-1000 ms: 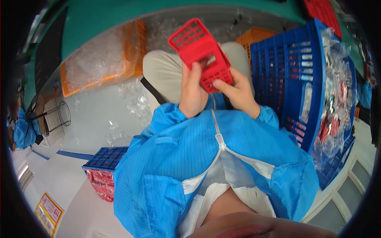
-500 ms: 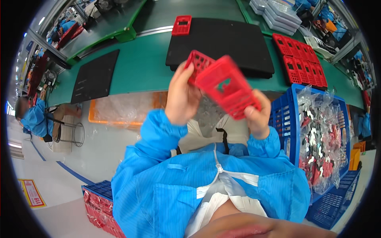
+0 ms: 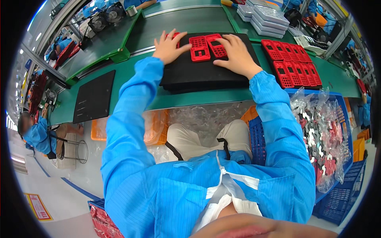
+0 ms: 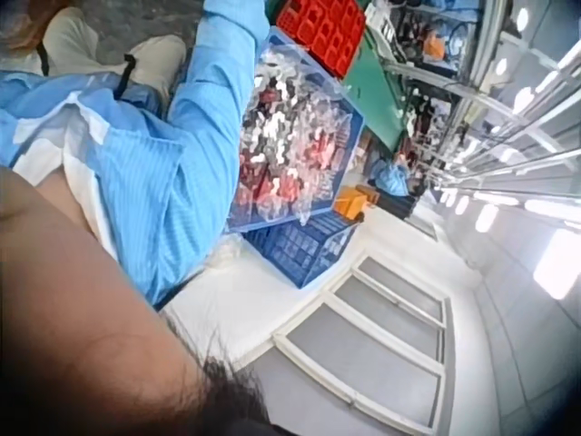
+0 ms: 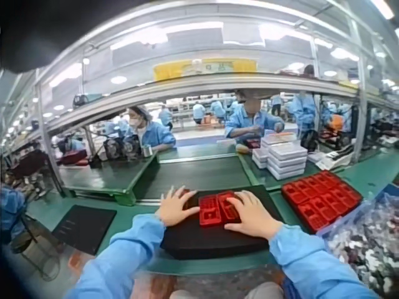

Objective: Sort red plastic electronics components into trays on an assembly line.

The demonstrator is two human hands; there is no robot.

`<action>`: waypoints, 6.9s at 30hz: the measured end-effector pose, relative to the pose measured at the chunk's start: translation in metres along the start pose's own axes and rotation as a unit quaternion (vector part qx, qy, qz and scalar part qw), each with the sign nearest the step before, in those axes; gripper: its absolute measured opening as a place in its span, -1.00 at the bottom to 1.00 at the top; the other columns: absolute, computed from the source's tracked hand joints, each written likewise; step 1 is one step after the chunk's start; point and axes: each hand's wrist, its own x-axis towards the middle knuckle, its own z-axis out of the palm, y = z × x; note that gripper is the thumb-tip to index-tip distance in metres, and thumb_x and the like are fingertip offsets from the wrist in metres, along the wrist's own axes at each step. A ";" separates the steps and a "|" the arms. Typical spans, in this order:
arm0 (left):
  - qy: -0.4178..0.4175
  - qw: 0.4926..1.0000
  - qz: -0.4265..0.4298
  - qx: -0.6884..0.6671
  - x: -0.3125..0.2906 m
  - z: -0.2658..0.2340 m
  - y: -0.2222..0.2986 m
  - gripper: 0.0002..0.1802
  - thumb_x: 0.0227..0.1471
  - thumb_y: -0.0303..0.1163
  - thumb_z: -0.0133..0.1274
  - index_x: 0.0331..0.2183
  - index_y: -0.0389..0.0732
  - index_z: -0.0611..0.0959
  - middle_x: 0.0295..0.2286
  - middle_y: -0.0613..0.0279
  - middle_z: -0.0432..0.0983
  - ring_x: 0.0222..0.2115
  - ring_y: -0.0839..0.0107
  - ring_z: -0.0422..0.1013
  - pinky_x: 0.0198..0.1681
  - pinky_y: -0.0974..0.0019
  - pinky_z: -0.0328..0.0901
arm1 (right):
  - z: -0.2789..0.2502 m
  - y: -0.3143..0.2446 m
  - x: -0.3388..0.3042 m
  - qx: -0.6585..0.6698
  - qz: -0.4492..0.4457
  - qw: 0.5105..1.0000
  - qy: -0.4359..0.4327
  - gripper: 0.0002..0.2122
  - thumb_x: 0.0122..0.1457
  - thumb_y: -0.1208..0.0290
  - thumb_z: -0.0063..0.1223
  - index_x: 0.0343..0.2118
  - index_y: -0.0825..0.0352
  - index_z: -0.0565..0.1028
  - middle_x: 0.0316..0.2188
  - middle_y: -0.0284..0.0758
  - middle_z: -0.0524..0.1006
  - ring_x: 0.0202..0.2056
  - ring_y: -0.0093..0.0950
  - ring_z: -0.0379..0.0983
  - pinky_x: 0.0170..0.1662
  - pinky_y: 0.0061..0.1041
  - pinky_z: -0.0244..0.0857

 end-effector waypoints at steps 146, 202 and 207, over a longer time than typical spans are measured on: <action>-0.574 -0.011 -0.157 -0.804 -0.175 -0.018 0.312 -0.48 0.03 -0.04 -0.07 -0.10 -0.26 0.44 -0.24 0.06 0.50 -0.28 0.23 0.47 -0.15 0.17 0.35 | -0.245 -0.043 -0.193 0.324 0.468 0.820 0.059 -0.73 0.21 0.26 -0.08 -0.48 0.38 0.44 -0.64 -0.46 0.36 -0.53 -0.72 0.23 -0.43 -0.72 0.14; -0.467 0.522 0.076 -0.710 -0.150 -0.026 0.284 -0.11 -0.13 -0.56 0.09 0.19 -0.12 0.03 -0.01 0.11 0.26 -0.01 0.34 0.26 0.02 0.28 0.21 | -0.221 -0.008 -0.202 0.217 0.246 0.911 -0.249 -0.73 0.17 0.22 -0.09 -0.49 0.35 0.40 -0.69 -0.17 0.34 -0.62 -0.28 0.32 -0.53 -0.35 0.16; -0.481 0.514 0.042 -0.709 -0.144 -0.024 0.281 -0.16 -0.13 -0.47 0.14 0.16 -0.17 0.11 -0.10 0.10 0.37 -0.09 0.30 0.36 -0.06 0.25 0.30 | -0.234 0.053 -0.248 0.207 0.412 0.876 -0.145 -0.66 0.23 0.22 -0.14 -0.54 0.42 0.27 -0.69 -0.31 0.21 -0.61 -0.58 0.13 -0.54 -0.52 0.04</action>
